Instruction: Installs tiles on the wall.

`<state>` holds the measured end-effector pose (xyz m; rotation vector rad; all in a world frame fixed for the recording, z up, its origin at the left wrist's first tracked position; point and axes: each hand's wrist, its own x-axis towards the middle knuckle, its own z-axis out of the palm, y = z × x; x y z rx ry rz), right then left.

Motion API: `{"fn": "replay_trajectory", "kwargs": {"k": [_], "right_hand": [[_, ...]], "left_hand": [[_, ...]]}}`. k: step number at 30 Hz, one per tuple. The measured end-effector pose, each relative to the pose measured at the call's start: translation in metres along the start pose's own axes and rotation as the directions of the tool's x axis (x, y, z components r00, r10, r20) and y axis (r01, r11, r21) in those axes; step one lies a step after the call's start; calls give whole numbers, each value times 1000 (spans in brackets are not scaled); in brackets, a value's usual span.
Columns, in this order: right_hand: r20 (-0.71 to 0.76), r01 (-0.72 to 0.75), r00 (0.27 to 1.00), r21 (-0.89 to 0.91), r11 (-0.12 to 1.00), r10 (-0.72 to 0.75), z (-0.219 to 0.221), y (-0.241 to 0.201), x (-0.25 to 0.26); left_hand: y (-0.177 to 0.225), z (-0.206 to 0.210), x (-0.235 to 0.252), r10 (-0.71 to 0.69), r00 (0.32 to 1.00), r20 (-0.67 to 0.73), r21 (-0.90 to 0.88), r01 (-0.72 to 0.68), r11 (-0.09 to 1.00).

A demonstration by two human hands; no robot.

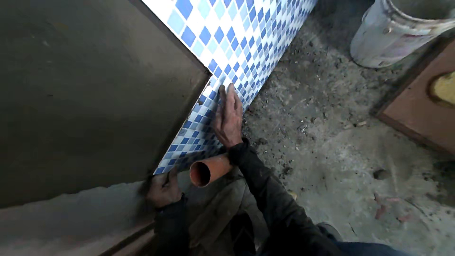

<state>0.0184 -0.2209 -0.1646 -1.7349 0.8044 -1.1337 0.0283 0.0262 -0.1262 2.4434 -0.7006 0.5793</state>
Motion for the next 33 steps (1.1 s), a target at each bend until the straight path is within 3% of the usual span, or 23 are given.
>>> {"fn": "replay_trajectory", "kwargs": {"k": [5, 10, 13, 16, 19, 22, 24, 25, 28, 30, 33], "right_hand": [[106, -45, 994, 56, 997, 39, -25, 4, 3], [137, -347, 931, 31, 937, 340, -74, 28, -34], [81, -477, 875, -30, 878, 478, -109, 20, -61], [-63, -311, 947, 77, 947, 316, -129, -5, -48], [-200, -4, 978, 240, 971, 53, -144, -39, -6], [-109, 272, 960, 120, 955, -260, -160, -97, 32], [122, 425, 901, -66, 903, -416, -170, -131, 52], [276, 466, 868, -170, 868, -412, -174, -146, 61], [702, 561, 694, -387, 731, -161, -186, -193, 61], [846, 635, 532, -415, 652, 21, -195, -228, 29], [947, 684, 290, -305, 663, 136, -218, -254, -30]], "left_hand": [[0, -3, -2, -51, 998, 28, -57, 53, 997], [-12, -1, -11, -19, 1000, -20, -179, 15, 984], [-9, -9, -19, -101, 993, 61, -302, 114, 946], [-17, -17, -35, -124, 985, 119, -358, 159, 920], [-30, -25, -58, -159, 970, 186, -383, 221, 897], [-34, -40, -81, -261, 916, 305, -326, 358, 875], [-32, -55, -95, -367, 838, 404, -219, 478, 850], [-33, -61, -102, -403, 807, 431, -176, 513, 840], [-47, -67, -130, -405, 787, 465, -157, 524, 837], [-58, -64, -152, -348, 834, 428, -233, 474, 849], [-67, -63, -168, -275, 858, 433, -306, 427, 851]]}}
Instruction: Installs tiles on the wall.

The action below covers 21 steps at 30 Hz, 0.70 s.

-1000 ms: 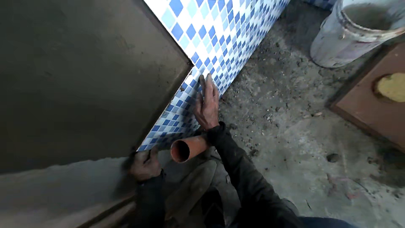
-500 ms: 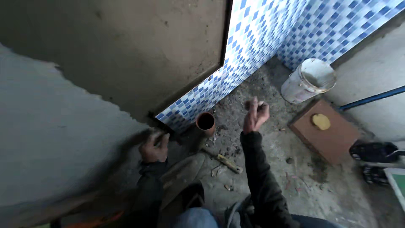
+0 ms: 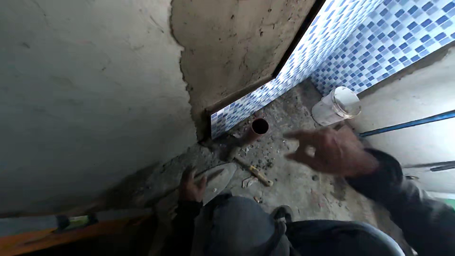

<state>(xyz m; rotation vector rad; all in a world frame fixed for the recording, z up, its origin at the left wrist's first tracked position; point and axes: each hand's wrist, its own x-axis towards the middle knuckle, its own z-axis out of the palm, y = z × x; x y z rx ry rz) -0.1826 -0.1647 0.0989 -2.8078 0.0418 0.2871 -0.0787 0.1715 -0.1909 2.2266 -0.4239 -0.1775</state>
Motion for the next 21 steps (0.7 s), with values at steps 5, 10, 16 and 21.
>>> {"fn": "replay_trajectory", "kwargs": {"k": [5, 10, 16, 21], "right_hand": [[99, -41, 994, -138, 990, 55, 0, -13, -30], [-295, -94, 955, -212, 973, 28, -76, 12, 16], [-311, -15, 949, -205, 979, -51, -68, -12, 23], [-80, -271, 961, -122, 955, 263, -50, 40, -5]], "left_hand": [[12, -10, 17, -121, 954, 275, 87, 101, 991], [29, -14, 47, -103, 836, 539, 205, -11, 979], [55, -26, 62, 96, 875, 475, 82, -153, 985], [74, -38, 84, 295, 886, 359, 6, -318, 948]]}}
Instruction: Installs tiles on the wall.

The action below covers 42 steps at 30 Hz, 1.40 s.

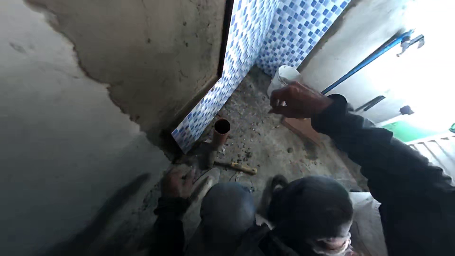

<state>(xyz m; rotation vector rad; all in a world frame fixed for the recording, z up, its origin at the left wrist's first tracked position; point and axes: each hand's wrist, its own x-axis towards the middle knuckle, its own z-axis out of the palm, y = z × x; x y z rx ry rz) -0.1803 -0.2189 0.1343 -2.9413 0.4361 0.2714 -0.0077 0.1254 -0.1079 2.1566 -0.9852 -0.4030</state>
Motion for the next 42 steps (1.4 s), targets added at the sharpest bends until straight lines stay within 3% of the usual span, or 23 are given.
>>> {"fn": "replay_trajectory", "kwargs": {"k": [4, 8, 13, 18, 22, 26, 29, 35, 39, 42], "right_hand": [[71, -146, 987, 57, 988, 141, 43, 52, -7], [35, -112, 994, 271, 956, 106, 112, 97, 9], [240, -114, 970, 364, 925, 26, 191, 103, 47], [406, -26, 888, 514, 857, -217, 271, 114, 69], [376, -77, 898, 646, 760, -229, 317, 125, 63], [363, -179, 908, 787, 590, -209, 356, 128, 45], [320, -149, 905, 855, 497, -280, 375, 123, 30], [377, -96, 832, 820, 564, -407, 391, 117, 18], [359, -118, 845, 848, 517, -396, 384, 123, 20], [352, -128, 857, 854, 505, -376, 389, 124, 23]], "left_hand": [[23, -17, 35, 232, 960, -159, -31, -240, 970], [51, -30, 81, 395, 894, -211, -17, -408, 913], [106, -33, 143, 420, 894, -156, 178, -393, 902], [141, -14, 193, 321, 946, -33, 340, -292, 894], [168, 6, 221, 207, 978, 12, 453, -190, 871], [203, 30, 244, 14, 999, 29, 571, -28, 821], [222, 49, 258, -125, 992, -2, 648, 96, 756], [232, 79, 272, -260, 960, 99, 694, 120, 710], [228, 70, 257, -179, 982, 53, 606, 111, 788], [207, 37, 216, -1, 980, -200, 519, 106, 848]]}}
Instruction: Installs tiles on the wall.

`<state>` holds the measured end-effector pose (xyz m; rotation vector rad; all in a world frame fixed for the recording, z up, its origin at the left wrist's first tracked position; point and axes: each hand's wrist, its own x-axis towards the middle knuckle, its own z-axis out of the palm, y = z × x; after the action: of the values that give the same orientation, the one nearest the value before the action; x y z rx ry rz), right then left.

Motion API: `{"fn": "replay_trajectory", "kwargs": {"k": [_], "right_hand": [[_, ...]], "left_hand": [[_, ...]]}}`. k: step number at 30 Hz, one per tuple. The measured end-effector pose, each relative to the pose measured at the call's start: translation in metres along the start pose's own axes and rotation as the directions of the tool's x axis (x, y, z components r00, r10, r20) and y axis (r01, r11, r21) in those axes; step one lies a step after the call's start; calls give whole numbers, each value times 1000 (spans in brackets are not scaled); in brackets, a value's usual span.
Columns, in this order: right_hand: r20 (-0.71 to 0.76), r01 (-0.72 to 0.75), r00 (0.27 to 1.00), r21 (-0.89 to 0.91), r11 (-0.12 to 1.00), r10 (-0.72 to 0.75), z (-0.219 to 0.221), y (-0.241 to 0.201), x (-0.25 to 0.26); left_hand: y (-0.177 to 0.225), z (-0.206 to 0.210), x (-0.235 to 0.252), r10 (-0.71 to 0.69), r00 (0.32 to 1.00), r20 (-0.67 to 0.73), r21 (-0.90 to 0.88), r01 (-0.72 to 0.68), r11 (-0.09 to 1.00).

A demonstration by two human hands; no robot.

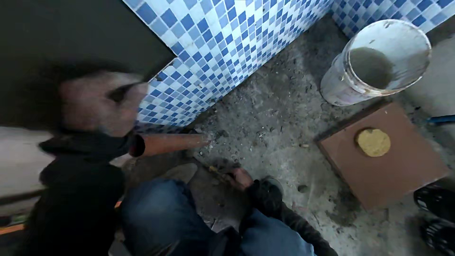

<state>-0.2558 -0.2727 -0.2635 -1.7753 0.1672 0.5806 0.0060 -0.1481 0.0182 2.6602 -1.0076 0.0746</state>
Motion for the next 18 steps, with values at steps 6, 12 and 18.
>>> {"fn": "replay_trajectory", "kwargs": {"k": [6, 12, 18], "right_hand": [[28, -37, 999, -123, 992, 41, 7, -8, 13], [39, -27, 998, -307, 951, 41, 21, -22, 22], [31, -59, 996, -447, 893, 81, 36, -37, 40]], "left_hand": [[-73, -16, -103, -427, 754, -500, -419, 221, 881], [-70, 48, -147, -860, 507, -50, -575, 690, 440], [-83, 81, -178, -633, 738, 232, 149, 616, 773]]}}
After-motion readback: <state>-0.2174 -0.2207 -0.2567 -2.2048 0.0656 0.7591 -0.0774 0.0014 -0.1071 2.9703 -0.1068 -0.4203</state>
